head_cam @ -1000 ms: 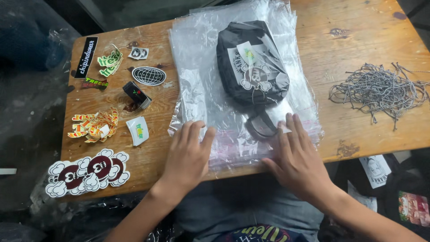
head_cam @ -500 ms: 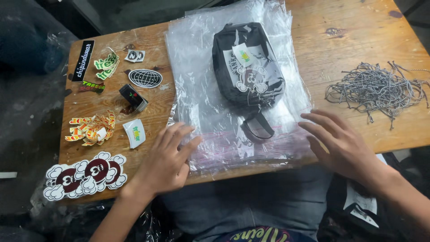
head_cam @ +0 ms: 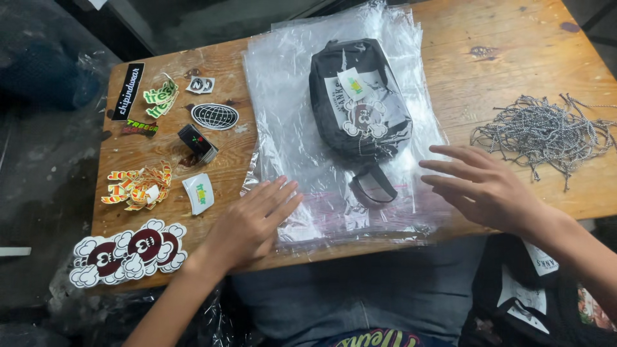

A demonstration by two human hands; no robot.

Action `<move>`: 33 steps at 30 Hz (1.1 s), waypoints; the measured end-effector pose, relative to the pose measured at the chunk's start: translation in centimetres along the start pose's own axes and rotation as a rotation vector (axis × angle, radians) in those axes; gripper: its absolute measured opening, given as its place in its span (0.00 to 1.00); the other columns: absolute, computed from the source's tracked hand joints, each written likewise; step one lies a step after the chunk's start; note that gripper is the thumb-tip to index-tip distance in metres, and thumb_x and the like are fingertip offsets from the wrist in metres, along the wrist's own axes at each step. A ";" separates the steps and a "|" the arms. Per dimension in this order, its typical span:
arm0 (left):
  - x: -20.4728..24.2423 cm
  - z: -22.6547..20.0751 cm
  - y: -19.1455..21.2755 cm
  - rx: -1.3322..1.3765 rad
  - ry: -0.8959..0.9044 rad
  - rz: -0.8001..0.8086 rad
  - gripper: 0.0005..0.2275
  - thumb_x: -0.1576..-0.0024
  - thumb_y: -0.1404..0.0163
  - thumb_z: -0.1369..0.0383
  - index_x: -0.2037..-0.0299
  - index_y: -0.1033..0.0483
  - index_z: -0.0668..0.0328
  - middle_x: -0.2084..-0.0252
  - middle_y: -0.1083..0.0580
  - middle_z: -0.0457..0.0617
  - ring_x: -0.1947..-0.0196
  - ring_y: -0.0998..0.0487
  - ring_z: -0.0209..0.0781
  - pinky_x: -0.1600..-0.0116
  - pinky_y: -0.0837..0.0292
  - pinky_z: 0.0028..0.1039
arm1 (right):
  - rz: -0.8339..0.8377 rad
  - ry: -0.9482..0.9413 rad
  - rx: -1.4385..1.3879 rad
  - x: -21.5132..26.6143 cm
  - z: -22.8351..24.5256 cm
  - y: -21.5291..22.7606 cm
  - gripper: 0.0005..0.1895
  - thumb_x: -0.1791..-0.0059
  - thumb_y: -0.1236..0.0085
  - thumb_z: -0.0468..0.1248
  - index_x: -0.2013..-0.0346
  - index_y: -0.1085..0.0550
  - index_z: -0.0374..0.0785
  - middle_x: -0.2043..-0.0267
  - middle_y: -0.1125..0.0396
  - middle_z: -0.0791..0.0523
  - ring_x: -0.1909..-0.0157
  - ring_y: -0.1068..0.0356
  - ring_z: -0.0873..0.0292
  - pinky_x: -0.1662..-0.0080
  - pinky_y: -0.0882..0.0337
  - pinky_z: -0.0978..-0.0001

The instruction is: The person packages small black bags into plastic sleeves by hand. The person places a bag on the table, slides it into a plastic sleeve, and stacks the completed packages.

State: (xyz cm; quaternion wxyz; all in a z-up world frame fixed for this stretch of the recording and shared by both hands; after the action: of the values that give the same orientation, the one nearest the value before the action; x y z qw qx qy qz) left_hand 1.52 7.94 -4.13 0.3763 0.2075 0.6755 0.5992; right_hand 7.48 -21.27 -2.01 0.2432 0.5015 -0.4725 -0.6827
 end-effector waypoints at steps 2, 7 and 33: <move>0.2 0.4 -0.4 0.033 0.000 0.023 0.37 0.60 0.54 0.84 0.32 0.36 0.67 0.30 0.34 0.61 0.30 0.35 0.58 0.28 0.40 0.44 | -0.053 -0.057 -0.161 -0.7 -0.3 0.8 0.10 0.47 0.47 0.32 0.52 0.23 0.38 0.46 0.25 0.54 0.38 0.28 0.44 0.41 0.27 0.50; 0.1 0.8 0.7 0.078 -0.002 -0.028 0.27 0.48 0.47 0.78 0.35 0.34 0.67 0.33 0.33 0.64 0.31 0.33 0.63 0.29 0.36 0.46 | -0.001 0.001 -0.127 0.2 -1.0 -0.9 0.19 0.52 0.42 0.33 0.46 0.26 0.39 0.38 0.30 0.49 0.35 0.31 0.43 0.37 0.27 0.47; -0.5 4.5 1.7 0.569 0.432 -0.176 0.16 0.35 0.59 0.68 0.40 0.26 0.63 0.54 0.19 0.61 0.45 0.20 0.57 0.31 0.33 0.45 | 0.136 -0.103 -0.166 2.0 -3.7 -3.0 0.44 0.64 0.40 0.43 0.32 0.40 0.45 0.24 0.47 0.45 0.26 0.43 0.39 0.34 0.35 0.38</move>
State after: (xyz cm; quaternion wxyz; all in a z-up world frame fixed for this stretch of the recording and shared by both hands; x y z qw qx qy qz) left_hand 4.98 10.85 -2.34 0.2026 0.1137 0.8943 0.3825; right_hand 10.52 -23.03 -5.81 0.3053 0.4106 -0.4591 -0.7262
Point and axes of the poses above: each hand's wrist, its own x-axis away from the middle knuckle, its own y-axis out of the back of the hand, z = x × y, the point moved 9 cm from there along -x, towards the middle knuckle
